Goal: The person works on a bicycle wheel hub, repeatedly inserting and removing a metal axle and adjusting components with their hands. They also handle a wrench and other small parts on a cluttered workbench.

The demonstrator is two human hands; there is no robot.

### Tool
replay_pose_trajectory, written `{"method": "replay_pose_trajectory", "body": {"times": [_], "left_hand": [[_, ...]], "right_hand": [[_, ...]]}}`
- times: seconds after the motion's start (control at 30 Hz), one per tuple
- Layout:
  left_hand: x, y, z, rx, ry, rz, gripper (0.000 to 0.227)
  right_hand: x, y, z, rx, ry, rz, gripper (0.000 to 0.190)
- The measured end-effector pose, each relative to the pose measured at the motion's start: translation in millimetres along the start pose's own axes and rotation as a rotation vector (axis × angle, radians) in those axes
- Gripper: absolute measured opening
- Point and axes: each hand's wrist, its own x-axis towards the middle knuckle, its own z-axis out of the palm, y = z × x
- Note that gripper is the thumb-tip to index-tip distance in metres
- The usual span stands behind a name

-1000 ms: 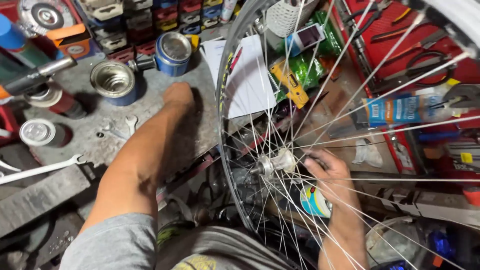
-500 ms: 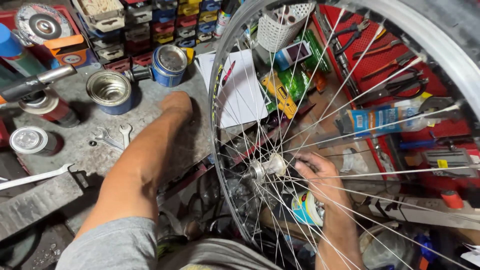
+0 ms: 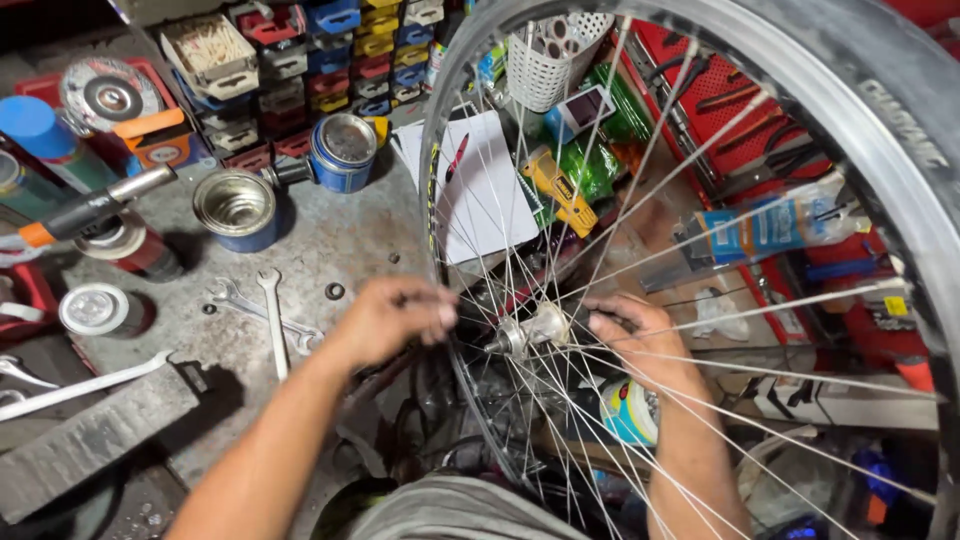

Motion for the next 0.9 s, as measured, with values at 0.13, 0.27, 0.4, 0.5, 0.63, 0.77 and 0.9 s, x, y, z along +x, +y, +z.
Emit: {"method": "replay_pose_trajectory", "body": {"times": [0.13,0.27,0.4,0.5,0.63,0.77,0.9], "left_hand": [[-21.4,-44.0,33.5,-0.363,-0.088,-0.001,0.035],[-14.8,-70.8,40.7,-0.484,-0.087,0.061,0.031],[-15.5,-68.3,41.7,-0.499,-0.1,0.079,0.029],[-15.2,-61.5,39.0,-0.486,-0.097,0.122,0.027],[-13.4,-75.1,37.1,-0.503,-0.071,0.095,0.032],[-9.9,-85.7,35.9,-0.568,-0.104,0.054,0.027],[-7.2,-93.2,37.7,-0.587,-0.09,0.067,0.027]], "right_hand": [[1.6,-19.9,3.6,-0.015,-0.038,0.006,0.029],[2.2,-15.0,4.9,-0.053,-0.029,0.032,0.026],[1.2,-6.4,7.2,-0.038,-0.023,0.041,0.025],[4.0,-7.9,6.9,-0.034,-0.014,0.04,0.024],[3.3,-20.8,7.4,-0.06,-0.03,0.061,0.023],[4.8,-31.8,7.8,-0.066,-0.037,0.07,0.023],[6.2,-32.2,7.4,-0.066,-0.038,0.069,0.022]]}}
